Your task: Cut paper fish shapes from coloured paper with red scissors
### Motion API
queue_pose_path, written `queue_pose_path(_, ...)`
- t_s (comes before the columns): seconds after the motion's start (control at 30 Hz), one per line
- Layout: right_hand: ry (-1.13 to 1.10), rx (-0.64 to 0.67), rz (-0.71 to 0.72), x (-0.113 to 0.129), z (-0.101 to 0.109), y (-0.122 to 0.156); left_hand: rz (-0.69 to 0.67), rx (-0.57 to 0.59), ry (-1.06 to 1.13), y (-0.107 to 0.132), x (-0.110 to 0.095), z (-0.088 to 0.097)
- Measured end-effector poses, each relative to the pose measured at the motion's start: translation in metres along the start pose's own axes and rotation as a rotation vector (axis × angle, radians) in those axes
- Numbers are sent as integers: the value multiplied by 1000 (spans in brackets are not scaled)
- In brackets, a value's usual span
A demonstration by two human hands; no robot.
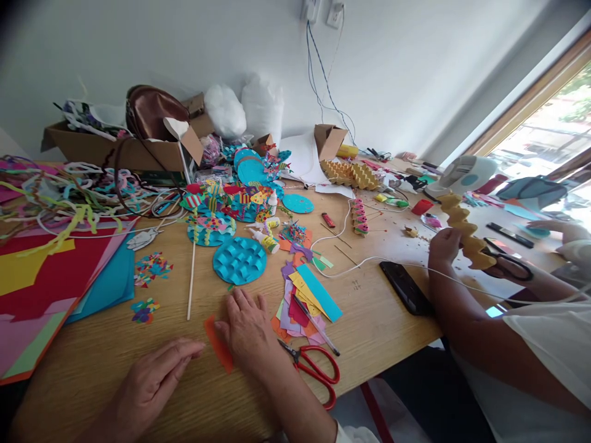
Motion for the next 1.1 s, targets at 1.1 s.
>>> queue_pose_path(1.1, 51, -22, 47, 6, -2, -5, 4, 4, 0, 2, 2, -2)
Point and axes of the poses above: each hand's wrist, its own y-axis away from the middle knuckle, its own z-axis out of the back of the hand, x = y × z, the point moved 2 cm from there along -y, towards the middle knuckle, and after that the axes turned 5 degrees about z, right-handed, at the moved point
